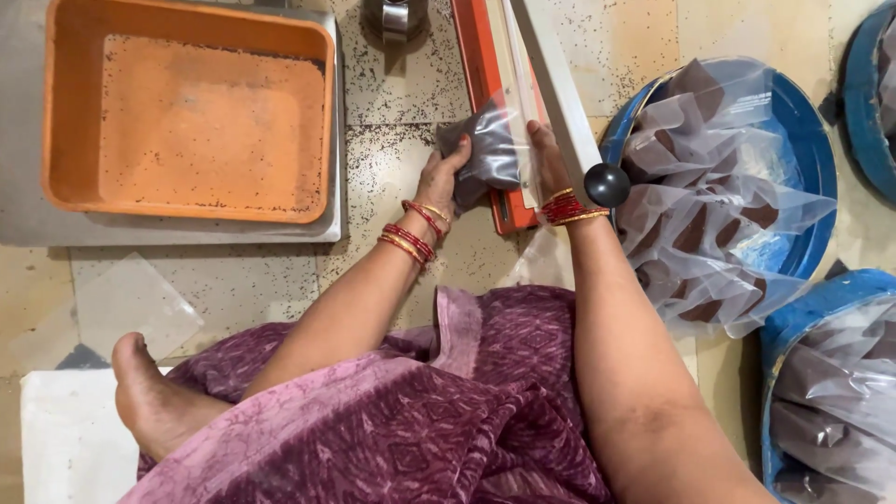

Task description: The recorder is seen measuring out portions of a dark powder into small plastic bags, weighing them, and then using a heat sealer to seal the bags before placing them in a bin.

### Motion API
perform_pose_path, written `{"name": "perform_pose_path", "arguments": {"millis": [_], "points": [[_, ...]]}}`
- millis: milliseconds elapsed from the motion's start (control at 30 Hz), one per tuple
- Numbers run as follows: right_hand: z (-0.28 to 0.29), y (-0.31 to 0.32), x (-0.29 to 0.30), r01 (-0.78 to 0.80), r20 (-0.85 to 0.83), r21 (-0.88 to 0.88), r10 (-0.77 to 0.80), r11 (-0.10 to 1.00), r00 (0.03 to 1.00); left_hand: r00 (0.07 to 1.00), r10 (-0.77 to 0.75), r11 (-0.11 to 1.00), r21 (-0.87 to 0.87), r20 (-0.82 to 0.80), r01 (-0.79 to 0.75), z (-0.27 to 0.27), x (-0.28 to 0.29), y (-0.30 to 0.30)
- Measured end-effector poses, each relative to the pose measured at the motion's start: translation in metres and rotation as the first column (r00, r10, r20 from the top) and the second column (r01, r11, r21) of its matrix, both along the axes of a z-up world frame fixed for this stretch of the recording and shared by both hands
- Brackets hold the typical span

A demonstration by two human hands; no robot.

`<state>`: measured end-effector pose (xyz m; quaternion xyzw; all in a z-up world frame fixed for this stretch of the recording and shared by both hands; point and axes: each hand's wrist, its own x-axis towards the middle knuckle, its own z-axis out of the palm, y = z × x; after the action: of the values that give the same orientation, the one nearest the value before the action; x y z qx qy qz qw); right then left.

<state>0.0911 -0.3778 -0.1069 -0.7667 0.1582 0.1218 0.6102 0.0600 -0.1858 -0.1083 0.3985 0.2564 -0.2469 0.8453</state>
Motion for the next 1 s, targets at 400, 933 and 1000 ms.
{"name": "perform_pose_path", "arguments": {"millis": [400,933,1000], "points": [[0.017,-0.035,-0.004,-0.015,0.156,-0.066,0.025,0.998,0.987,0.988,0.036,0.995,0.084,0.147,-0.049,-0.018,0.018,0.008],[0.132,0.013,-0.034,-0.254,0.005,-0.779,0.411,0.574,0.911,0.993,0.01,0.976,0.216,0.119,-0.036,-0.025,0.018,0.007],[0.111,0.017,-0.034,-0.223,-0.02,-0.819,0.362,0.529,0.932,0.996,0.022,0.97,0.24,0.09,-0.043,-0.021,0.017,0.007]]}}
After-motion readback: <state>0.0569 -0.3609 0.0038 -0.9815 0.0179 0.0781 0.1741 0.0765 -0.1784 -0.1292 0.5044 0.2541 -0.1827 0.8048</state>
